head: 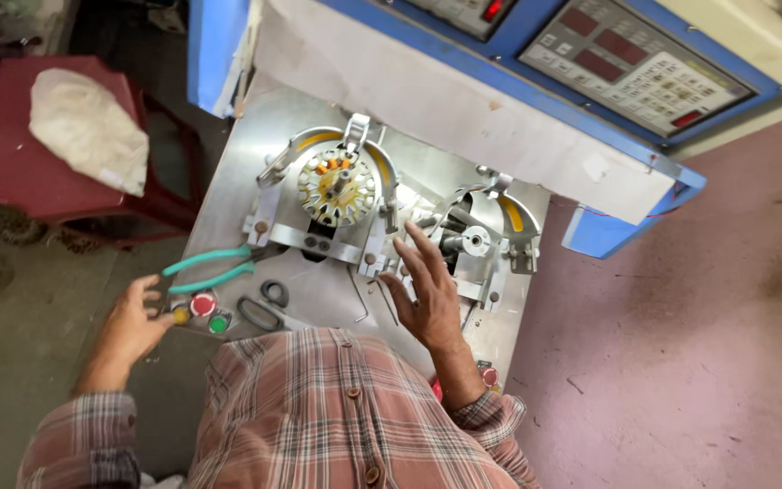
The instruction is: The person operates a motor winding machine, adjusting settings on the digital control panel and manipulating a motor stator. They use pliers and a screwdriver to adjust the stator's position and secure components within the machine's fixture.
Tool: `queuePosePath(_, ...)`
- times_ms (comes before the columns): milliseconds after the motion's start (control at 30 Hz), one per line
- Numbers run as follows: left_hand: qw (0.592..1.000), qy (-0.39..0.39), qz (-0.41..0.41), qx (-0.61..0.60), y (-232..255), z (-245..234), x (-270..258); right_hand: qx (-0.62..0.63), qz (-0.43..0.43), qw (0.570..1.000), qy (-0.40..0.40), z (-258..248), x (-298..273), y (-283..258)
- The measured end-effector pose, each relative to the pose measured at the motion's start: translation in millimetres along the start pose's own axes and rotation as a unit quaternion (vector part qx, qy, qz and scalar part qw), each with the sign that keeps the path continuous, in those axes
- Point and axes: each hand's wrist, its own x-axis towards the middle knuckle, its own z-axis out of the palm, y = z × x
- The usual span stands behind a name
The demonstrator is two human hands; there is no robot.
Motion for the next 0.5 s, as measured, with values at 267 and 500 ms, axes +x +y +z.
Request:
queuePosePath(267,0.982,0.15,0.111,0.018,84,-9,7,0.019,0.022,1.0,-0.005,-2,4,17)
queuePosePath(500,0.966,0.142,0.216,0.013,143,7,29,0.015,0.019,1.0,0.0,-1,15,19)
